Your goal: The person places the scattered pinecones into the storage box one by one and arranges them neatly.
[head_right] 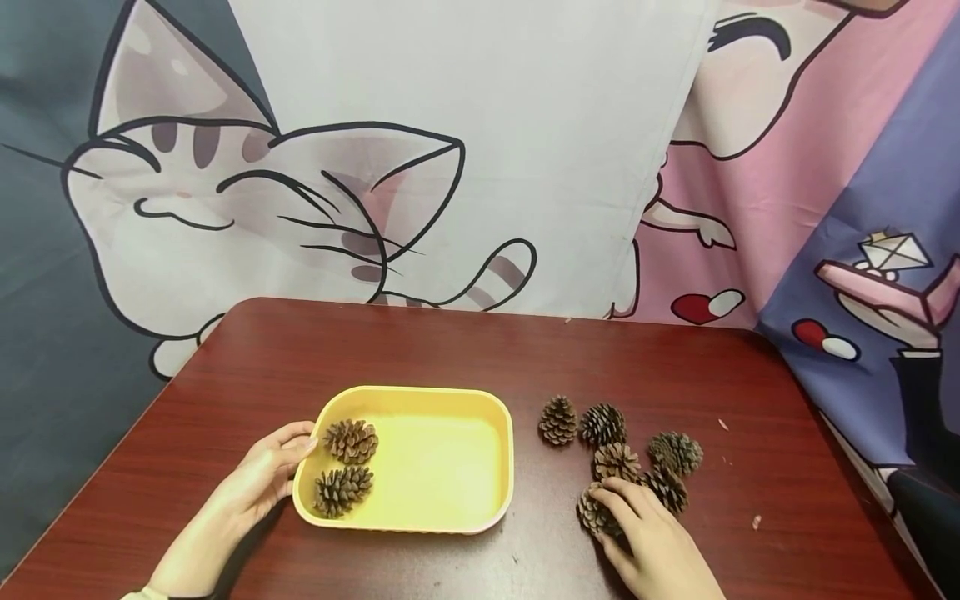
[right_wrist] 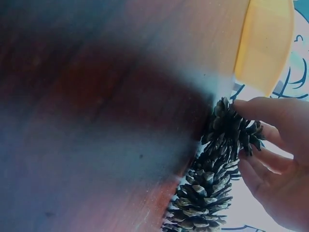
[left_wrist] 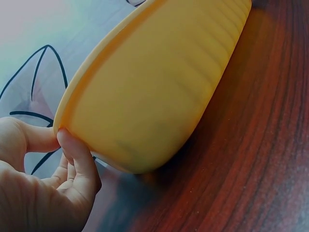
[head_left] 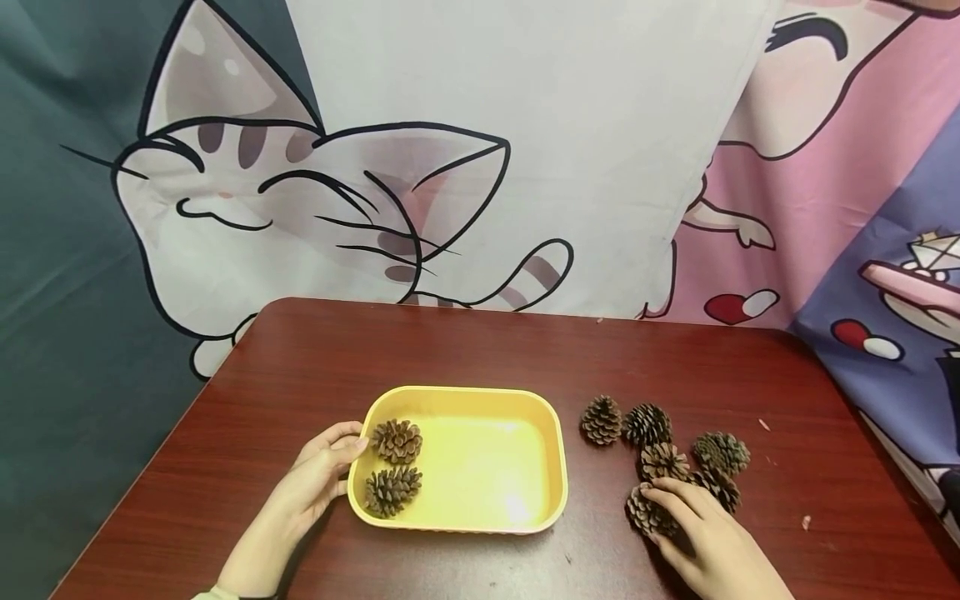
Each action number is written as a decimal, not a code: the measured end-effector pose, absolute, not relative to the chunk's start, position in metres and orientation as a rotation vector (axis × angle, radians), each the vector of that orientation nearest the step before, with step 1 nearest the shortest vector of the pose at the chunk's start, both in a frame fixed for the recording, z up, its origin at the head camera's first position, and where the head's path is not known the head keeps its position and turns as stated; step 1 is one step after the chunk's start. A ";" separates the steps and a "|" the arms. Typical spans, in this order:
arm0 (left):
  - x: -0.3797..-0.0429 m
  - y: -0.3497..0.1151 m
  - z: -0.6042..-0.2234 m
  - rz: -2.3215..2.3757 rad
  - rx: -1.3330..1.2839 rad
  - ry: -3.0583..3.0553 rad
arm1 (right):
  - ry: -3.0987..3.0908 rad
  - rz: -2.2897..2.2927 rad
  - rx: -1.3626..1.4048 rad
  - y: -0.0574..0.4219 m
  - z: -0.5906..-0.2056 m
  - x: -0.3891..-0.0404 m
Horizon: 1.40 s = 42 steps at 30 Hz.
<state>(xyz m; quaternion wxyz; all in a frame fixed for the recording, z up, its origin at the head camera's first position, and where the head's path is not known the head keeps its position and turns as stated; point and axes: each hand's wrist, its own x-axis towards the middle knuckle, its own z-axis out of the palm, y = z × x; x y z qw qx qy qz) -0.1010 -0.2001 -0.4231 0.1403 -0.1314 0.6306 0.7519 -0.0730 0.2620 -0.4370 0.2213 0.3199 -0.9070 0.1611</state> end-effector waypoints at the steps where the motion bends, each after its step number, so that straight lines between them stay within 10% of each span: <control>1: -0.101 -0.200 -0.423 2.173 -0.377 1.821 | -2.503 0.454 0.887 0.262 -0.436 -0.073; 42: -0.098 -0.199 -0.425 2.231 -0.386 1.783 | -2.288 0.983 1.100 0.148 -0.401 -0.095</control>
